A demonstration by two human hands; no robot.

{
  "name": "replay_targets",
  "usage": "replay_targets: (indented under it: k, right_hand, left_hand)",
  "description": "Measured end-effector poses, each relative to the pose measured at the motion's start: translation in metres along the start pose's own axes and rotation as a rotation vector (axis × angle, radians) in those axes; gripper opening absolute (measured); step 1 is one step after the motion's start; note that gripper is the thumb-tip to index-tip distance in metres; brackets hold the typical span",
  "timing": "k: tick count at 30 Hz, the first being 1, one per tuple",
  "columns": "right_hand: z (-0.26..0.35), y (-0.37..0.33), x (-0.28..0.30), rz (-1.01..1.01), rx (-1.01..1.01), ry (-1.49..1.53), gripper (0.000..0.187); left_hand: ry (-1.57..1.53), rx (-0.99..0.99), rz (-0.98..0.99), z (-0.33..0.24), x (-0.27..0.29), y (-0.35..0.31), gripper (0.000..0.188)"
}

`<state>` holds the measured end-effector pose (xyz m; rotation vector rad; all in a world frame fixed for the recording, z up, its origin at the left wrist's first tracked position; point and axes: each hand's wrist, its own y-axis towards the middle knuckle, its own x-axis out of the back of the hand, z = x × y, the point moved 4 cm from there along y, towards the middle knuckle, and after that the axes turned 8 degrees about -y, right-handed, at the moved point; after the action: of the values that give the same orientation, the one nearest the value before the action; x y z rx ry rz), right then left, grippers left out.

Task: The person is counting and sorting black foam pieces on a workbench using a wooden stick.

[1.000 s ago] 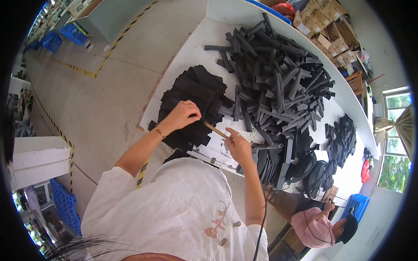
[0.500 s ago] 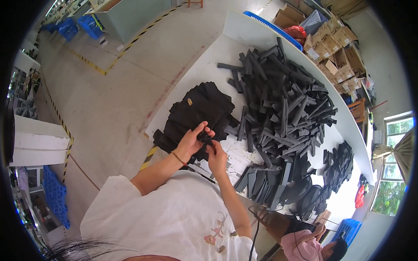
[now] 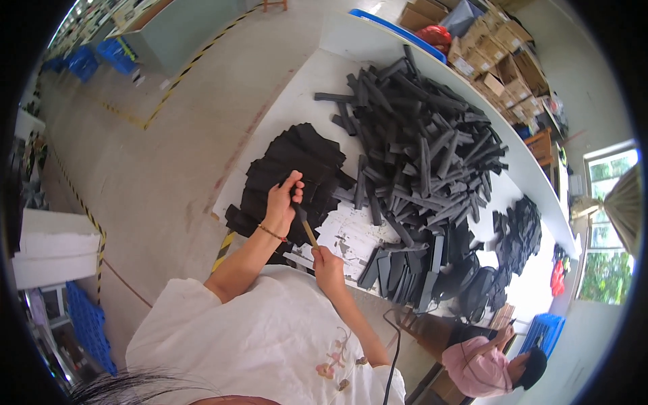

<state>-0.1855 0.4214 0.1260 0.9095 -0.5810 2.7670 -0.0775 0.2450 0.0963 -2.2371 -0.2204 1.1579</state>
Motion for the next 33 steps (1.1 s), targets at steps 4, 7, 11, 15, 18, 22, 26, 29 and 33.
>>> replay_targets:
  k: [4,7,11,15,18,22,26,29,33]
  right_hand:
    - [-0.019,-0.05,0.031,0.146,-0.014,-0.007,0.016]
    - [-0.034,-0.081,0.074,0.264,0.001,0.023,0.015]
    - [-0.05,-0.052,0.102,-0.024,-0.12,0.268,0.02]
    - [-0.069,0.002,0.104,-0.164,-0.037,0.299,0.021]
    - [-0.088,0.009,0.103,-0.135,-0.07,0.385,0.023]
    - [-0.097,0.002,0.095,-0.098,-0.057,0.341,0.022]
    - [-0.101,-0.012,0.084,-0.05,-0.102,0.31,0.022]
    - [-0.092,-0.024,0.077,0.004,-0.107,0.374,0.023]
    - [-0.098,-0.042,0.068,0.01,-0.139,0.323,0.024]
  left_hand:
    - [-0.015,-0.149,-0.028,-0.04,0.008,0.024,0.017]
    - [-0.129,-0.152,0.104,-0.065,0.008,0.051,0.022]
    - [-0.046,-0.083,0.071,-0.034,-0.035,0.031,0.025]
    - [0.011,-0.093,0.1,-0.009,-0.026,0.034,0.027]
    - [0.069,-0.115,0.094,-0.02,-0.012,0.034,0.028]
    - [0.409,0.154,0.14,0.009,-0.011,0.024,0.055]
    - [0.338,0.72,0.252,0.071,-0.025,-0.017,0.122]
    - [0.036,0.899,0.446,0.078,-0.077,-0.041,0.075]
    - [-0.081,0.66,0.343,0.08,-0.092,0.016,0.012]
